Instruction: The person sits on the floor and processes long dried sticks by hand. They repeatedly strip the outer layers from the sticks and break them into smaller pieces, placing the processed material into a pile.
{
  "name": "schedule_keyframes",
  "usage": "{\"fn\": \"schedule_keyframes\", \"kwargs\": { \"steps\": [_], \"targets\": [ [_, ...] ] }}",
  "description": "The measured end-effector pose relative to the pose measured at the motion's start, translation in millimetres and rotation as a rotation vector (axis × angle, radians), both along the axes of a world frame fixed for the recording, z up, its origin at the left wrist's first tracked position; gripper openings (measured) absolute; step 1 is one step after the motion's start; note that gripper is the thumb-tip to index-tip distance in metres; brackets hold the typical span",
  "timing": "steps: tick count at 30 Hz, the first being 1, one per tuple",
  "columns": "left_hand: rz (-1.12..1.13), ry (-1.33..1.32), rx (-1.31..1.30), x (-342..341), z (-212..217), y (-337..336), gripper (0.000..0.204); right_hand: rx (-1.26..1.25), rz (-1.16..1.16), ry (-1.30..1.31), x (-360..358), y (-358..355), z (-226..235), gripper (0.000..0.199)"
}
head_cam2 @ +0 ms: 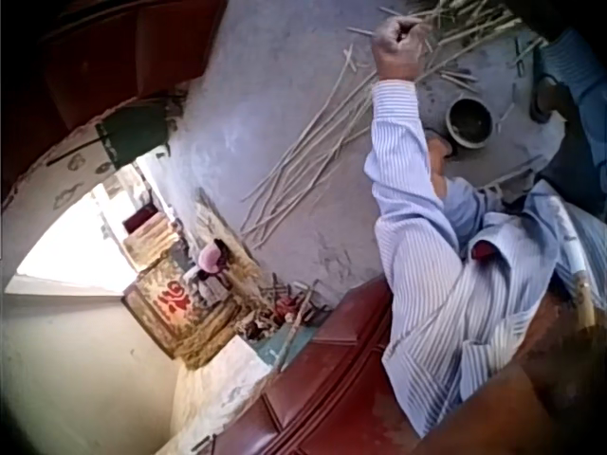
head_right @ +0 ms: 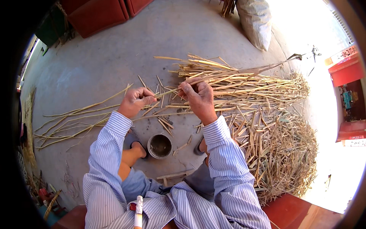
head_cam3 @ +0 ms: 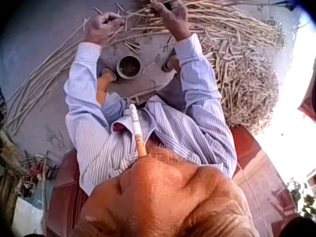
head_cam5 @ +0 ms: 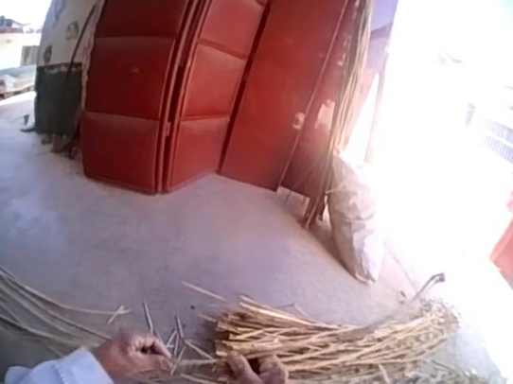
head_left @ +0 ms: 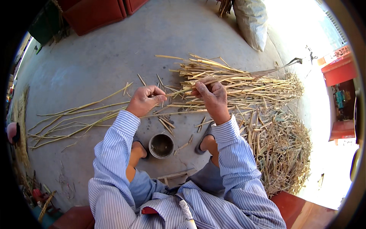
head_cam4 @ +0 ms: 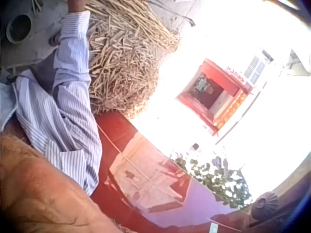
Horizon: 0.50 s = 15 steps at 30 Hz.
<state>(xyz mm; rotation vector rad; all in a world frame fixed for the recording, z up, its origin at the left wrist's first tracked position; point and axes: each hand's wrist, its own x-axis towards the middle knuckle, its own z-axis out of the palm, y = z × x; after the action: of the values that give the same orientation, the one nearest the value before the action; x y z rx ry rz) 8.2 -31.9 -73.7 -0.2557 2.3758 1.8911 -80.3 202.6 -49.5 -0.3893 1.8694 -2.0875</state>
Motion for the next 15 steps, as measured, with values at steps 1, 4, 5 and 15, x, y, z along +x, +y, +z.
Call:
{"fn": "schedule_keyframes", "kwargs": {
  "steps": [1,4,5,15],
  "targets": [
    [0.03,0.021,0.11,0,0,-1,0.014,-0.012,0.017,0.012,-1,1,1,0.013],
    [0.122,0.066,0.335,1,0,-9,0.013,-0.025,0.05,0.11,0,3,2,0.014],
    [0.154,0.068,0.34,1,2,-11,0.013,-0.011,0.058,0.155,1,3,1,0.013],
    [0.574,0.162,0.004,7,-10,-62,0.023,-0.025,-0.013,0.109,-7,22,10,0.009]
  ]
}}
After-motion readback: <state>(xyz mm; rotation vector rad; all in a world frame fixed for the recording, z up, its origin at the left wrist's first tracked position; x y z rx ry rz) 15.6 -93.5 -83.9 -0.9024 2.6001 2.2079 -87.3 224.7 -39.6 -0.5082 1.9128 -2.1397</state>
